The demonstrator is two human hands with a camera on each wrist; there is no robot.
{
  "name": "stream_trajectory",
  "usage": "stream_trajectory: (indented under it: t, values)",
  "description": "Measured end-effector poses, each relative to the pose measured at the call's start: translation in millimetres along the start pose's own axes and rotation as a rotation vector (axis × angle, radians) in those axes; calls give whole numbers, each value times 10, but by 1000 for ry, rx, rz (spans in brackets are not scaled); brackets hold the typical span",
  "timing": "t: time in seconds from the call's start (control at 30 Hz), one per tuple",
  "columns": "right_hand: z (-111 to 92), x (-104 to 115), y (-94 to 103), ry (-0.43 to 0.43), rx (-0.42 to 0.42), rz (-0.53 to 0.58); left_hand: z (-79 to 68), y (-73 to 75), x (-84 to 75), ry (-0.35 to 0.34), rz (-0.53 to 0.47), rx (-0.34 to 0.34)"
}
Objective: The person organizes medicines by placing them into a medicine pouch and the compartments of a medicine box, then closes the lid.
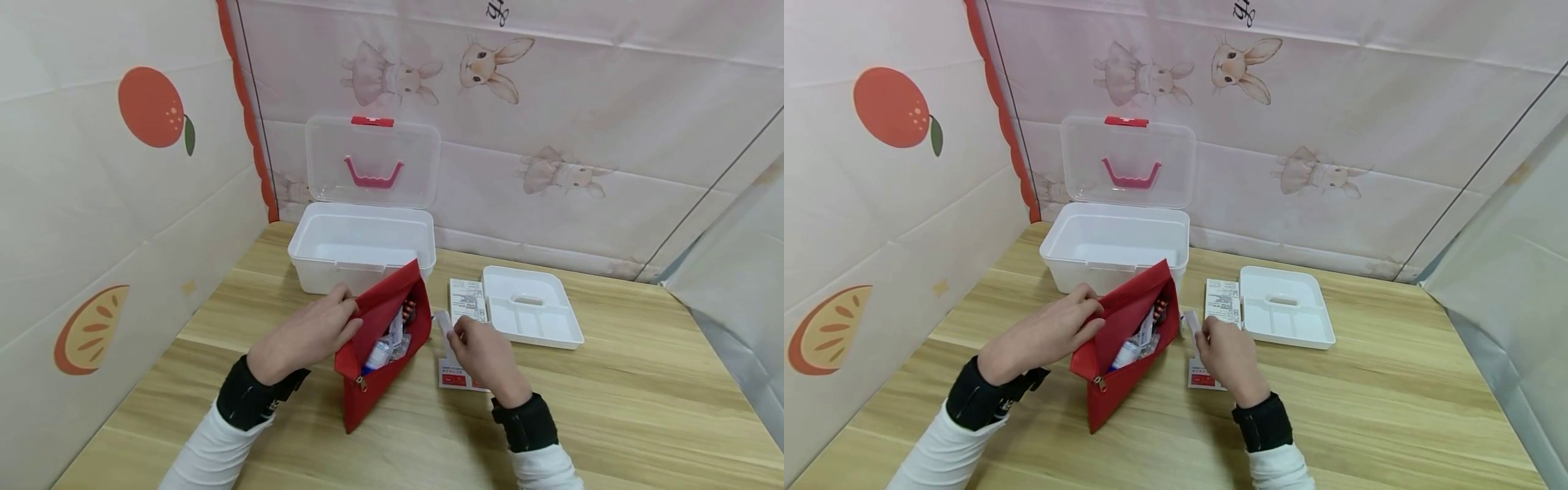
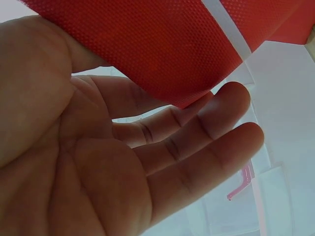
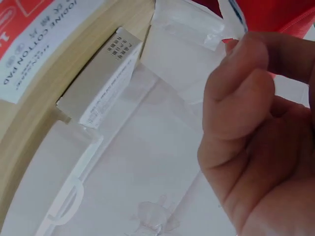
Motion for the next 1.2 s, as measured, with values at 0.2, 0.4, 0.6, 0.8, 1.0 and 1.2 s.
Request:
stream_trajectory:
  t: [0.2, 0.4, 0.6, 0.8, 1.0, 1.2]
  values:
    - [-15, 47, 47, 12, -42, 16, -5, -4, -2, 1, 4, -3]
    - [-44, 115, 103, 62, -153, 51, -9, -5, -2, 8, 8, 5]
    - [-86, 183, 147, 114, -246, 109, -16, 3, -9, 14, 4, 8]
    - [-108, 229, 150, 220, -332, 188, -21, 7, -10, 1, 9, -1]
    - [-110, 263, 127, 309, -369, 284, -24, 6, -14, 3, 13, -2]
    - [-119, 309, 93, 324, -314, 294, -23, 6, -13, 0, 16, -6]
Point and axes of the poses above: each hand's wrist, its own z-axis towards the middle knuckle, its own y-axis out of the back of the hand, x = y × z, the point moved 1 cm from there along z, towards the middle knuckle, and after that the axes turned 1 degree about -x, right-handed, at the moved point
